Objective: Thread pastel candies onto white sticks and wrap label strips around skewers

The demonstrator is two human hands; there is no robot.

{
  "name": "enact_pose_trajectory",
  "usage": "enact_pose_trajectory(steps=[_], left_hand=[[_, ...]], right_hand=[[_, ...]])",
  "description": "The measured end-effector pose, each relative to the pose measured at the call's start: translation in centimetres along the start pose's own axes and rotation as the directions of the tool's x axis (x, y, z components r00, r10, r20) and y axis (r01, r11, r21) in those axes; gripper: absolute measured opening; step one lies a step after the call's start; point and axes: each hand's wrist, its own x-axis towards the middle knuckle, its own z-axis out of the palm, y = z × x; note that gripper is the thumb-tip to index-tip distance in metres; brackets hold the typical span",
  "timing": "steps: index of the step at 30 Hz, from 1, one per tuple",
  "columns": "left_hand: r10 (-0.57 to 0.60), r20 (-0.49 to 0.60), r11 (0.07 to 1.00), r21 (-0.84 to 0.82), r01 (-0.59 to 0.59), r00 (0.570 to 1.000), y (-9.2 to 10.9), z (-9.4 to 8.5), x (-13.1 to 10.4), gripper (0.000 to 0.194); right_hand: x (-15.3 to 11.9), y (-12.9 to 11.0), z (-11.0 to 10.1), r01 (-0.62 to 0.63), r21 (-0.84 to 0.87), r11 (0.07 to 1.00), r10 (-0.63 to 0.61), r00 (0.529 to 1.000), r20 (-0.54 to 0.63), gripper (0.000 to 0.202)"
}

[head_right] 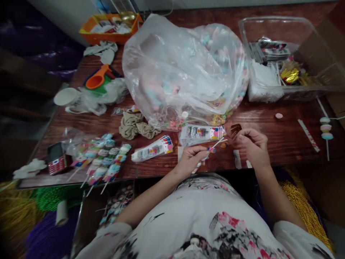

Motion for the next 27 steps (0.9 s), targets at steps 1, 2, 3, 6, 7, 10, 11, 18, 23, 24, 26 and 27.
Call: enact_pose_trajectory(steps=[1,2,3,6,7,10,11,18,23,24,26,27], left_hand=[[0.024,0.011,1.000,0.012,-0.024,1.000,-0.1,0.1,0.3,0.030],[0.047,0.014,0.999,0.018,-0.047,0.999,-0.2,0.2,0.5,0.031],[0.069,0.002,0.997,0.017,-0.069,0.998,-0.3,0.2,0.6,0.032],[0.086,-0.072,0.996,-0.019,-0.087,0.994,0.1,-0.3,0.3,0.033],[0.072,-0.102,0.996,-0.039,-0.077,0.992,0.4,-0.6,0.0,0.033],[0.009,-0.169,0.995,-0.096,-0.025,0.986,1.0,-1.3,-1.1,0.033],[-0.009,-0.182,0.994,-0.111,-0.011,0.983,1.1,-1.5,-1.4,0.034],[-0.016,-0.182,0.995,-0.100,-0.002,0.983,0.6,-1.4,-1.8,0.036],[-0.005,-0.150,0.998,-0.064,-0.004,0.989,0.5,-1.5,-1.6,0.031],[-0.007,-0.147,0.998,-0.064,-0.002,0.989,0.5,-1.6,-1.5,0.031],[-0.012,-0.136,0.998,-0.067,0.003,0.991,0.3,-1.8,-1.5,0.032],[-0.015,-0.125,0.998,-0.068,0.007,0.992,0.2,-1.9,-1.4,0.033]], right_hand=[[-0.3,-0.4,0.5,0.035,-0.034,0.999,-0.034,0.999,0.018,0.008],[-0.5,-0.8,0.8,0.075,-0.088,0.993,-0.073,0.997,0.028,0.008],[-0.6,-1.1,0.9,0.117,-0.158,0.981,-0.115,0.993,0.021,0.007],[-0.1,-0.9,-0.4,0.242,-0.442,0.864,-0.274,0.962,-0.009,0.005],[0.1,-0.6,-1.1,0.284,-0.547,0.787,-0.319,0.947,0.033,0.006],[0.2,1.1,-3.0,0.401,-0.775,0.488,-0.307,0.910,0.277,0.010],[0.0,1.7,-3.3,0.418,-0.809,0.413,-0.272,0.904,0.329,0.011],[0.5,3.5,-0.5,0.308,-0.907,0.286,-0.268,0.935,0.233,0.018],[3.5,3.2,1.3,0.329,-0.942,0.073,-0.153,0.937,0.315,0.018],[3.9,3.3,1.5,0.340,-0.939,0.048,-0.126,0.935,0.332,0.019],[4.4,3.7,1.8,0.349,-0.937,0.012,-0.087,0.934,0.347,0.020],[4.6,3.8,1.9,0.349,-0.937,0.002,-0.075,0.934,0.348,0.020]])
